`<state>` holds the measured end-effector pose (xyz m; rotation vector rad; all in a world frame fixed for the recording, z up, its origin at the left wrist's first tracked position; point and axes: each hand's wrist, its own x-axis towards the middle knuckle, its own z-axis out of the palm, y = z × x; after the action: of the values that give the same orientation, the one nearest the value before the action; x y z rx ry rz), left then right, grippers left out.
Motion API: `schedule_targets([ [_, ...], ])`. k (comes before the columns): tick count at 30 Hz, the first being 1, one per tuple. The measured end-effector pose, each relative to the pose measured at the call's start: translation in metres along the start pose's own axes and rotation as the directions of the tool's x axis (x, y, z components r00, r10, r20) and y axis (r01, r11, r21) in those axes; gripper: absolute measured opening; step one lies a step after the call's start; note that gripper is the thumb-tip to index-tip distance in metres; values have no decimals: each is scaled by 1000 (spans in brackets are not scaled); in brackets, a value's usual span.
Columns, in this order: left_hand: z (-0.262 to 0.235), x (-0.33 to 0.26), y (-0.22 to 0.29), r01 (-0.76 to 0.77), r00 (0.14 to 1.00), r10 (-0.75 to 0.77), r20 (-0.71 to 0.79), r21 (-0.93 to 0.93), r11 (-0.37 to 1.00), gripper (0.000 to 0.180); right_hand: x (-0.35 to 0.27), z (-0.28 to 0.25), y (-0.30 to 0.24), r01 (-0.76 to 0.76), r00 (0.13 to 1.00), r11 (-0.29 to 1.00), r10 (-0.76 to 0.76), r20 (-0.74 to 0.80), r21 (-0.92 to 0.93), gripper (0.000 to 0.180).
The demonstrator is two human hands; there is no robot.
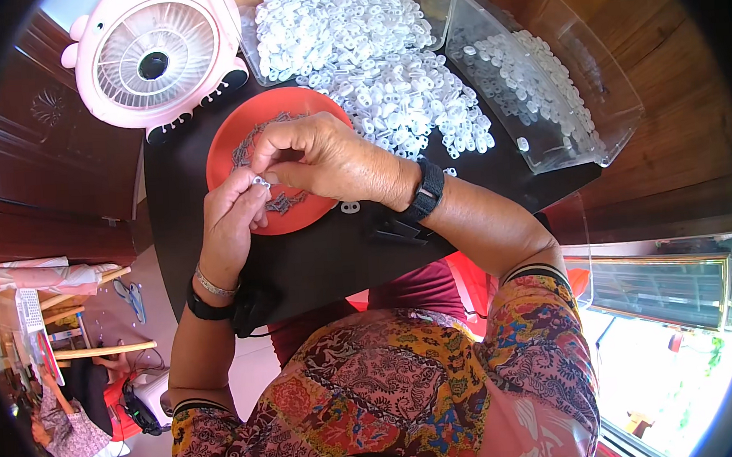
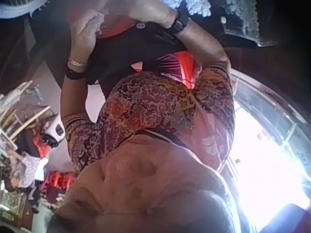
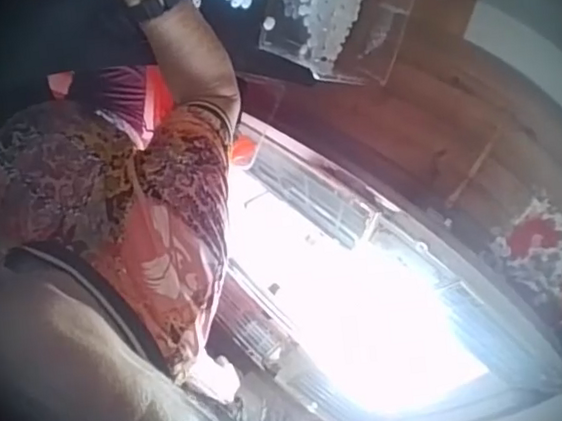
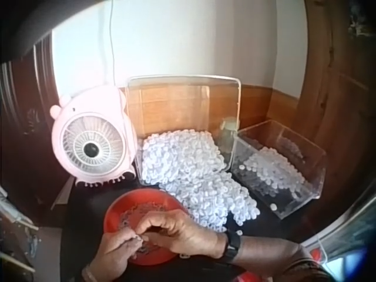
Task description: Inserting small metal wire loops into white plastic rings to assemble components.
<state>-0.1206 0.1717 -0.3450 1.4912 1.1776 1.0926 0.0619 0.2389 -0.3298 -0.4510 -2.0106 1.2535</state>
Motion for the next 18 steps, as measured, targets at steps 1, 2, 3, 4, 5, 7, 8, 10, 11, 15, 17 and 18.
schedule_targets([
  [1,0,0,0,3,1000,-3,-1,0,1000,21,-1,-1,0,-2,1000,1000,2,-2,0,11],
  [2,0,0,0,3,1000,-3,-1,1,1000,21,0,-1,-1,-8,1000,1000,8,-6,-1,11],
  [3,0,0,0,0,1000,0,-1,8,1000,21,0,-2,-1,-14,1000,1000,14,-11,-1,11],
  [4,0,0,-1,-2,1000,2,0,15,1000,21,0,-2,-1,-15,1000,1000,15,-11,-1,11],
  [5,0,0,0,-1,1000,1,-1,15,1000,21,0,-2,-1,-10,1000,1000,10,-7,-10,11],
  [7,-1,-1,0,1,1000,-1,7,9,1000,20,0,-2,-2,-6,1000,1000,5,-3,-17,11],
  [8,-1,0,0,2,1000,-2,7,9,1000,20,0,-2,-3,2,1000,1000,-2,2,-26,11],
  [10,0,0,-1,-3,1000,3,23,16,1000,19,1,-3,-4,8,1000,999,-8,6,-34,11],
  [11,-1,0,-2,-2,1000,2,24,15,1000,19,1,-3,-4,22,1000,998,-21,16,-64,12],
  [15,-1,1,-3,-16,999,15,34,35,999,18,1,-2,-4,33,999,996,-33,6,-83,13],
  [17,1,1,-5,-34,999,33,25,37,999,17,1,-2,-3,37,999,995,-35,15,-91,12],
  [18,2,1,-7,-97,995,97,2,74,993,15,1,-2,-3,40,999,994,-38,24,-100,12],
])
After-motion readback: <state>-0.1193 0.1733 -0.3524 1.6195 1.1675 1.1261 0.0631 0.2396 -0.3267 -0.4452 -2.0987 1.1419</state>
